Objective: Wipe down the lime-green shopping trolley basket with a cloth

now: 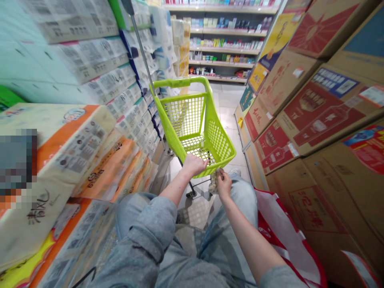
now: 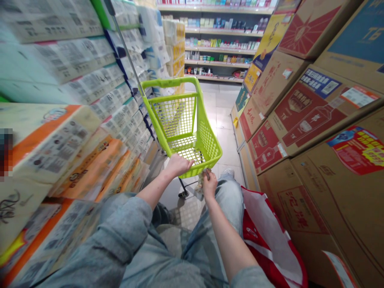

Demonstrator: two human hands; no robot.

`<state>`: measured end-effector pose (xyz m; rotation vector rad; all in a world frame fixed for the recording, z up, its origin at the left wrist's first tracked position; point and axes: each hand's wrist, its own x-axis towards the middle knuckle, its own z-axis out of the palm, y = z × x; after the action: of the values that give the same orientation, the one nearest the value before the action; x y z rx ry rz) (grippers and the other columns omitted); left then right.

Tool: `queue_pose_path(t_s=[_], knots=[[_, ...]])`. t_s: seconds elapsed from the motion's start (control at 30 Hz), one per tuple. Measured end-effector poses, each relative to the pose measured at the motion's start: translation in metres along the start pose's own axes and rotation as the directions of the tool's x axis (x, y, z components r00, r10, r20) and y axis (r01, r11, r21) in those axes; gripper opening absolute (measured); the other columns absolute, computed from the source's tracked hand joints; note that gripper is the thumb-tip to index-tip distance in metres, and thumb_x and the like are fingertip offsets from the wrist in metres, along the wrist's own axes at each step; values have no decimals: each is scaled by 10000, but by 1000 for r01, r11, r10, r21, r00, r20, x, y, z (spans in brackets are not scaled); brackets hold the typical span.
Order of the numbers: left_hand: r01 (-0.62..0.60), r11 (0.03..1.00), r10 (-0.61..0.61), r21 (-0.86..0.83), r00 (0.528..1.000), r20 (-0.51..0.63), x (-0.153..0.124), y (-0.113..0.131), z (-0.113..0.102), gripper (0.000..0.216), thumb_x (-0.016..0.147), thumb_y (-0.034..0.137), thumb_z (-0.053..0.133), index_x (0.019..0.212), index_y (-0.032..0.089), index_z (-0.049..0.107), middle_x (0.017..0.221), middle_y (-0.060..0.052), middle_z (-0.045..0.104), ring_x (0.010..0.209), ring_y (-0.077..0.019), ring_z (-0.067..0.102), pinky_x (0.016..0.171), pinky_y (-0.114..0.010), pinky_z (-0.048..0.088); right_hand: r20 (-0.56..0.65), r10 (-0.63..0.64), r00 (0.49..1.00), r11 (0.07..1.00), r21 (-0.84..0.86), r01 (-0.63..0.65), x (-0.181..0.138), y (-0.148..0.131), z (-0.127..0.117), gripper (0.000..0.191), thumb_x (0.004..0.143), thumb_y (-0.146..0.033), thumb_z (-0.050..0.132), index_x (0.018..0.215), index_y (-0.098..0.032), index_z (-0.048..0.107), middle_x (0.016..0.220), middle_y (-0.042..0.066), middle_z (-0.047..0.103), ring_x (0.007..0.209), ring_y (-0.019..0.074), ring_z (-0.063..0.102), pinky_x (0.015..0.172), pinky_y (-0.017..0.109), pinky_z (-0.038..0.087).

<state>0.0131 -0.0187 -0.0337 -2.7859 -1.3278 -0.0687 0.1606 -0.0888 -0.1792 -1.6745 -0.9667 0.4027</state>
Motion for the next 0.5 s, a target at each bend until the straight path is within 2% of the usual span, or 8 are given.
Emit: queue_pose_path(t_s=[0.17,0.3,0.4,0.5], knots=[[4,1000,-4,8,1000,-9,1,1,1,578,966,405,281,797,119,754,695,-143,703,731,-214,666,714,-352,380,59,-42,997,998,-36,45,11,-1,0,326,761,-356,484,901,-145,689,998,147,691,964,253,610,920,429,433],[5,1000,-5,3,1000,6,2,2,-1,567,966,395,281,805,124,753,714,-142,709,738,-212,667,698,-342,374,93,-30,995,999,-30,33,3,-12,-7,326,761,-371,501,900,-134,677,974,145,693,951,251,617,883,392,451],[-4,1000,4,3,1000,-8,2,3,0,579,970,391,266,801,125,751,717,-144,709,732,-209,666,690,-338,370,62,-22,998,1000,-16,23,-10,-25,-7,328,784,-388,498,916,-139,666,965,128,692,932,239,620,853,362,456],[-8,1000,8,13,999,-31,2,4,1,578,971,384,266,798,119,750,704,-149,705,729,-217,667,694,-346,368,-24,-39,999,999,-15,39,-18,-35,-3,330,803,-393,485,918,-142,666,949,122,686,916,230,618,844,349,452]])
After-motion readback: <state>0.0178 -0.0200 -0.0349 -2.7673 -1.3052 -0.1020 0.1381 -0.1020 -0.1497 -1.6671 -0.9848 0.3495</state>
